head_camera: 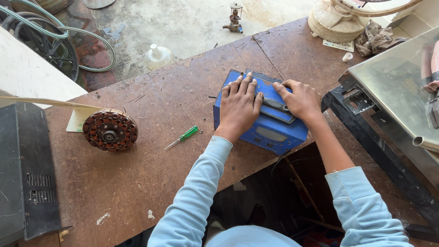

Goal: The person opens a blue UPS unit, adjusts internal wires, and closes the casing. Then they retrieve a grey LED street light from a shelf, place it on the workbench, and use a screwdriver to remove screws from the light's junction box cover, exposing the internal wiring.

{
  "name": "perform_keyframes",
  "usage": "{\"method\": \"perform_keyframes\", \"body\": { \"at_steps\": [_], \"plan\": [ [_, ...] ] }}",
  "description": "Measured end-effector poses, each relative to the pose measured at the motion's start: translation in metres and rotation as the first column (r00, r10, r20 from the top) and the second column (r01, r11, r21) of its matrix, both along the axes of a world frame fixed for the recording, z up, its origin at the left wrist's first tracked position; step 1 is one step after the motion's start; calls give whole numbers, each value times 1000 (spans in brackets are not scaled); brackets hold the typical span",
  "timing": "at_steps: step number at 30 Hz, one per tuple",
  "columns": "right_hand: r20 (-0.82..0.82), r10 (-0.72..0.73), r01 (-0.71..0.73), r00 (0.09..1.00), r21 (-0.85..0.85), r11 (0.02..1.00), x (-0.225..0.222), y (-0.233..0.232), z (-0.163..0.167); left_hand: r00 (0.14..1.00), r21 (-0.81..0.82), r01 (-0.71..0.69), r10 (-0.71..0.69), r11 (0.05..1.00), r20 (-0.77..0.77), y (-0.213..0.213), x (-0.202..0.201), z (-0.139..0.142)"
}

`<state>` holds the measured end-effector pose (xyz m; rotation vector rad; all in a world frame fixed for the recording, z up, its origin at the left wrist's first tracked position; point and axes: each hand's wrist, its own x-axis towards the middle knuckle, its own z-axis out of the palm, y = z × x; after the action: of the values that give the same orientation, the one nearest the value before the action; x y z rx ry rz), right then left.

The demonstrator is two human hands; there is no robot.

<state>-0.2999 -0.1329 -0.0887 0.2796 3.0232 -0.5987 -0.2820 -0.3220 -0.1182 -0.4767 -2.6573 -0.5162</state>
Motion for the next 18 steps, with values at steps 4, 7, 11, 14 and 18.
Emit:
{"method": "perform_keyframes", "body": {
  "at_steps": [4, 7, 11, 14, 18],
  "plan": [
    [-63, -4, 2, 998, -22, 1000, 1, 1, -5, 1000, 48, 3, -2, 999, -23, -3, 4, -1],
    [-109, -4, 0, 994, -43, 999, 0, 2, -10, 999, 60, 9, -6, 998, -45, -6, 7, -2],
    [-147, -16, 3, 989, -84, 996, -3, -1, -16, 999, 112, 2, 4, 994, -53, -12, 6, -3],
    [-187, 6, -20, 982, -71, 997, -8, -6, -18, 998, 140, 1, 8, 990, -64, -21, 2, -4],
    [-226, 30, -44, 974, -55, 998, -12, -17, -17, 992, 149, 13, 5, 989, -125, -37, 2, -5]
  ]
}}
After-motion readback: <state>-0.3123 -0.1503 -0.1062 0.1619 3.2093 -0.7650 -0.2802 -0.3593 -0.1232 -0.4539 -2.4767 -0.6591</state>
